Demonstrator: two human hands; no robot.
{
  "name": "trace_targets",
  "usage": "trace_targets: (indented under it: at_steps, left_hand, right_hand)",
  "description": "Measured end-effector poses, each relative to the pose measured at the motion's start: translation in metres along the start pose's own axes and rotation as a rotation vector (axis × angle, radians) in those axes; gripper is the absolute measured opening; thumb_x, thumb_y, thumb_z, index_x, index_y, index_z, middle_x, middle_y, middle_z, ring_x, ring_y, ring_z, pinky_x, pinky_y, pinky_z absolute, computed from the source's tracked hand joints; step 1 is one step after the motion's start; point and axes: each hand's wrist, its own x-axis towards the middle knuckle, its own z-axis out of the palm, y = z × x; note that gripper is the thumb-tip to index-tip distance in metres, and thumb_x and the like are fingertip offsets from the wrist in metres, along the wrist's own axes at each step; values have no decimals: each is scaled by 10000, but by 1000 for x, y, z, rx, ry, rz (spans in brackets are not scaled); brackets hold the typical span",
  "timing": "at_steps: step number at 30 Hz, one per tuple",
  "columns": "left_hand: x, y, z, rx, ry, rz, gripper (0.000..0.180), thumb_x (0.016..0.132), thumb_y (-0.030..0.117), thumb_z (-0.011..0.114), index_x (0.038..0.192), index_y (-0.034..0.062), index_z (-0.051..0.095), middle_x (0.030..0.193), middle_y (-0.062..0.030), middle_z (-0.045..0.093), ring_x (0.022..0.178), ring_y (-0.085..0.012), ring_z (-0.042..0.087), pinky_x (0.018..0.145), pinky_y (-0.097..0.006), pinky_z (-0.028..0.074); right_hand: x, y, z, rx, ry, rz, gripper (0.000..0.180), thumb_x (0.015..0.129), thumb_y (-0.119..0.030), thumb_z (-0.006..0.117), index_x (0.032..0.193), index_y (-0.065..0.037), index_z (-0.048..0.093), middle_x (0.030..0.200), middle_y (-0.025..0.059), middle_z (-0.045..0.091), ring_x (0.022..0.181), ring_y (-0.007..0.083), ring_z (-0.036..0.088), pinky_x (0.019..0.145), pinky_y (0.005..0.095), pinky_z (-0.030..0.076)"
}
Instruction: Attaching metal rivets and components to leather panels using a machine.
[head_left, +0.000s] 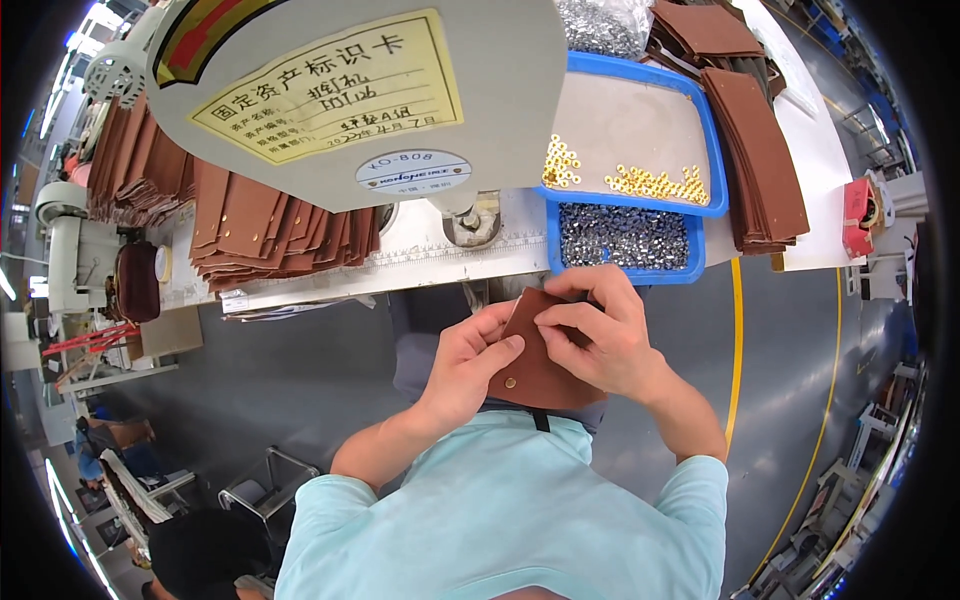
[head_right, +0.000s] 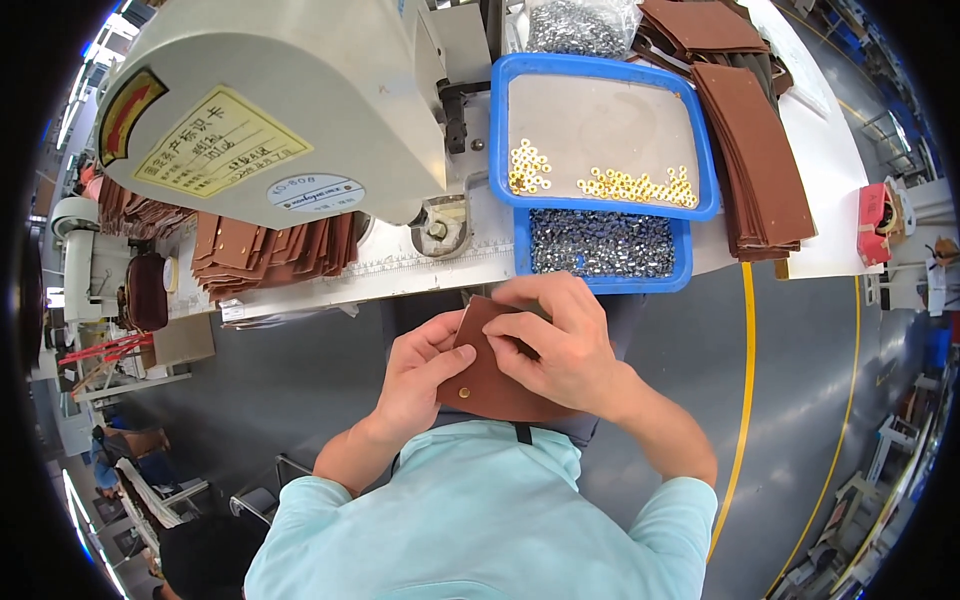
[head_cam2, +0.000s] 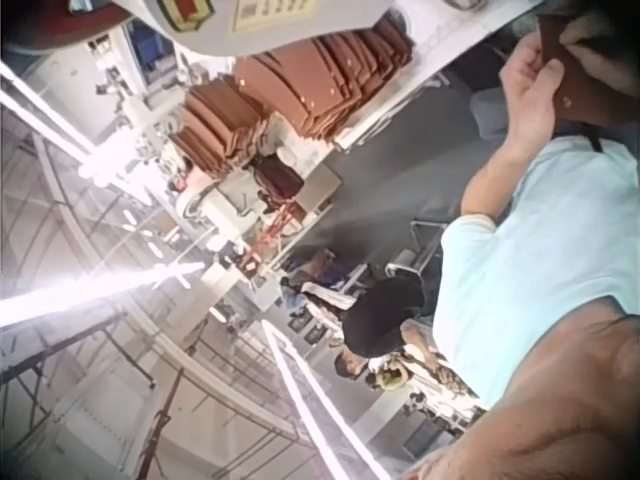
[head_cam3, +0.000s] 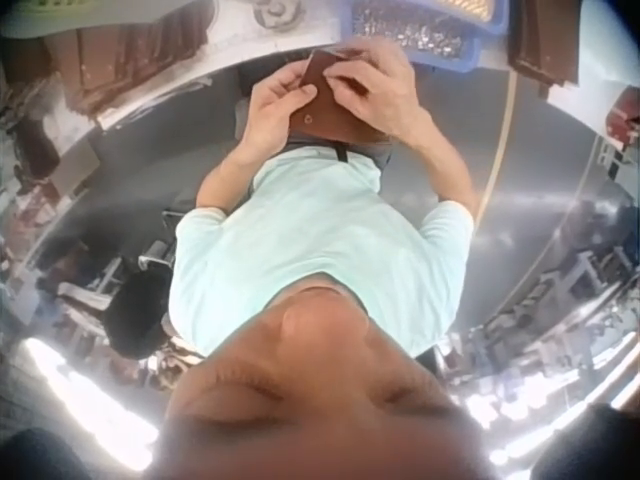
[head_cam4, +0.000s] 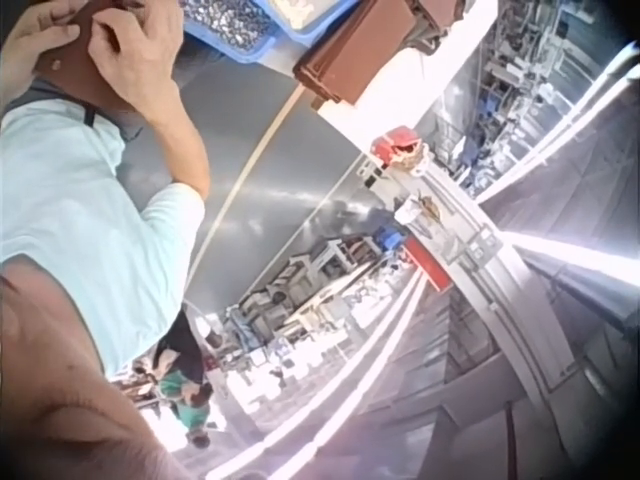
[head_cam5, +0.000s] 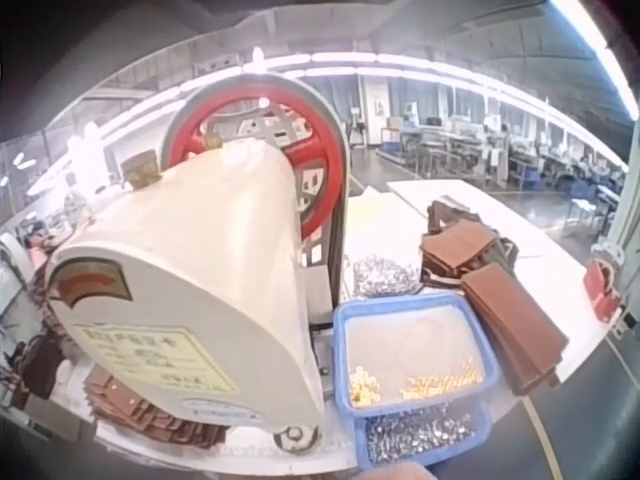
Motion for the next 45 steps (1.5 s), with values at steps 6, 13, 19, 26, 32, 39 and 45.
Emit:
trace_targets:
  at_steps: [6, 13, 19, 26, 32, 39, 45]
  left_hand:
    - [-3, -2, -2, 113, -27, 95, 391, 1045, 53, 558, 1429, -21, 542, 1242, -80, 695, 1116, -110, 650, 954, -283, 534]
    - [-4, -5, -8, 186, 6, 155, 361, 1028, 77, 643, 1369, -26, 584, 1215, -93, 706, 1111, -123, 662, 939, -273, 537]
    - [-1, -1, -15, 345, 54, 171, 326, 992, 93, 710, 1291, -16, 643, 1112, -64, 739, 1011, -92, 678, 880, -248, 541]
    - [5, 7, -19, 396, 107, 165, 231, 962, 75, 741, 1182, 6, 731, 1023, -24, 753, 910, -56, 663, 790, -229, 541]
    - [8, 10, -17, 959, -81, 718, 215, 838, -2, 768, 1050, 34, 754, 976, -46, 763, 810, -158, 719, 689, -276, 575]
    - [19, 4, -19, 1241, -141, 1336, 188, 760, 52, 759, 945, 59, 726, 1000, -55, 768, 808, -202, 743, 637, -295, 604]
    - [18, 2, -17, 1204, -162, 1388, 183, 757, 76, 756, 936, 63, 722, 998, -67, 763, 803, -197, 741, 626, -276, 596]
  right_hand:
    - [-8, -3, 5, 191, 13, 223, 192, 763, -51, 814, 936, -89, 741, 1151, 62, 710, 984, 239, 658, 841, 373, 521]
    - [-16, -9, 16, 177, 84, 253, 194, 747, -37, 831, 904, -82, 726, 1082, 70, 749, 934, 236, 680, 803, 345, 544]
    - [-19, -11, 16, 362, 106, 416, 221, 786, -49, 843, 983, -52, 743, 1011, 78, 763, 834, 211, 704, 739, 327, 569]
    - [9, 41, -21, -236, -69, 360, 251, 860, -45, 749, 1105, -3, 716, 1087, 170, 707, 881, 339, 718, 735, 411, 589]
    - [2, 79, -10, -476, -155, 367, 190, 873, -23, 710, 1060, 10, 725, 991, 166, 662, 873, 362, 687, 780, 452, 564]
    - [-5, 89, -6, -566, -103, 247, 84, 874, -25, 723, 956, -30, 739, 896, 102, 682, 794, 312, 692, 723, 414, 564]
    - [-8, 92, -10, -547, -22, 168, 113, 828, -34, 750, 936, -61, 733, 824, 71, 689, 740, 278, 673, 666, 399, 558]
